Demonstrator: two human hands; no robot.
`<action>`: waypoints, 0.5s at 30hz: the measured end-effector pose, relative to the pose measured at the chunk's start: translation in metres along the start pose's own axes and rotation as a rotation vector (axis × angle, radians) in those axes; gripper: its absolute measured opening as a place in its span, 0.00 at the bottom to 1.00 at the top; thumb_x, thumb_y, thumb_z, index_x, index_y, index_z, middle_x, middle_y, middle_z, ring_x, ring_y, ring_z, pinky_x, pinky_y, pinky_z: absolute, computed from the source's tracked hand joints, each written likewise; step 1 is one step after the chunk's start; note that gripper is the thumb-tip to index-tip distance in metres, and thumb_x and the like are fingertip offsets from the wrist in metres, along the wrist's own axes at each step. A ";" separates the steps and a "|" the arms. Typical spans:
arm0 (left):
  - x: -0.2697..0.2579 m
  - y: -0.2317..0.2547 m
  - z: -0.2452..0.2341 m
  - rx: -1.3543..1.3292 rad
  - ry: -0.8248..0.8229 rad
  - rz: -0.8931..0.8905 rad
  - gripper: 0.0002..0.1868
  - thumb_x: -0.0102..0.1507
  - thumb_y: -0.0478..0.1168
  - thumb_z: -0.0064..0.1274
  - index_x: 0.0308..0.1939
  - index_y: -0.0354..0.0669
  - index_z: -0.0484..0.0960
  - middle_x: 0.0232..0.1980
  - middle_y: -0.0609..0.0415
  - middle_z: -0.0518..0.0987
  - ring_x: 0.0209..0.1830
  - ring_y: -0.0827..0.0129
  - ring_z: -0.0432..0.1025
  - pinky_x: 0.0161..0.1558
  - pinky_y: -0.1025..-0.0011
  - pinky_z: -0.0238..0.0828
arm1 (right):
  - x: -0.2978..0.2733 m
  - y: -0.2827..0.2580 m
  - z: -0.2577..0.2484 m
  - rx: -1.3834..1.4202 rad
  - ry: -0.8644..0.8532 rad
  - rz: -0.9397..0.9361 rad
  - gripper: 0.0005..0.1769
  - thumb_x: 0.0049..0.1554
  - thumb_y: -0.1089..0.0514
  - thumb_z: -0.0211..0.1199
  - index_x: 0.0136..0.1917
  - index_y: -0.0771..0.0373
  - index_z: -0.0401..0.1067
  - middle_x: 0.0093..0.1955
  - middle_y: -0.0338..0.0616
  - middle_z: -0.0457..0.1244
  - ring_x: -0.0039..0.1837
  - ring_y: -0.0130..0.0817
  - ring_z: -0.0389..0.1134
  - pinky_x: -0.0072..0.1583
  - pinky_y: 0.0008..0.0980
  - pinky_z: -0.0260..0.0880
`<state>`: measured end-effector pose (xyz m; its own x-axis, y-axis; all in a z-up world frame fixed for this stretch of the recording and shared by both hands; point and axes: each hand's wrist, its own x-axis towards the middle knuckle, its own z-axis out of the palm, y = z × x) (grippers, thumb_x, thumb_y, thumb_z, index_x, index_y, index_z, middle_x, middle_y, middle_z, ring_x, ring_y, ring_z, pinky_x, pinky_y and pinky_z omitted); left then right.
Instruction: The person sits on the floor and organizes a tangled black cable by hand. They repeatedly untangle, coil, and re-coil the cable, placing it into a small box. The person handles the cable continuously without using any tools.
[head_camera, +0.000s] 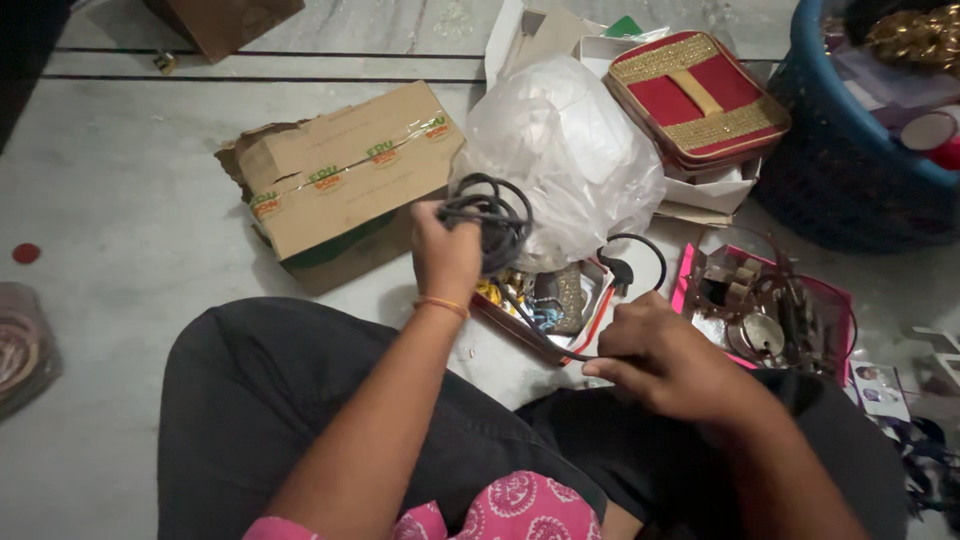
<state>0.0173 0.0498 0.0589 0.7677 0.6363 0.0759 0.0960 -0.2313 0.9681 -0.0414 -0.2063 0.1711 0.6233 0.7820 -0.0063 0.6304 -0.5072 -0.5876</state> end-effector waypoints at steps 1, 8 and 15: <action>-0.010 0.007 0.000 0.113 0.001 0.047 0.23 0.57 0.44 0.61 0.50 0.37 0.72 0.48 0.38 0.79 0.49 0.44 0.75 0.50 0.55 0.70 | -0.002 -0.003 0.000 0.022 0.012 -0.026 0.13 0.53 0.51 0.69 0.34 0.61 0.74 0.33 0.44 0.63 0.43 0.41 0.65 0.54 0.42 0.62; -0.043 0.053 -0.011 0.360 -0.365 0.398 0.19 0.54 0.45 0.60 0.47 0.45 0.76 0.49 0.45 0.79 0.44 0.44 0.76 0.45 0.53 0.73 | -0.016 0.003 0.001 0.096 0.290 0.099 0.09 0.55 0.57 0.66 0.42 0.64 0.73 0.36 0.45 0.64 0.38 0.38 0.65 0.44 0.36 0.65; -0.052 0.055 -0.005 0.356 -0.678 0.508 0.19 0.53 0.47 0.61 0.45 0.44 0.80 0.46 0.46 0.80 0.45 0.47 0.76 0.46 0.54 0.72 | -0.019 0.039 0.008 0.086 0.531 0.244 0.10 0.58 0.56 0.67 0.47 0.65 0.74 0.39 0.45 0.67 0.40 0.29 0.67 0.46 0.29 0.67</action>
<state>-0.0210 0.0075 0.1091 0.9673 -0.1457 0.2076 -0.2518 -0.6496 0.7174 -0.0322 -0.2380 0.1418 0.9060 0.3464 0.2434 0.4136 -0.6014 -0.6836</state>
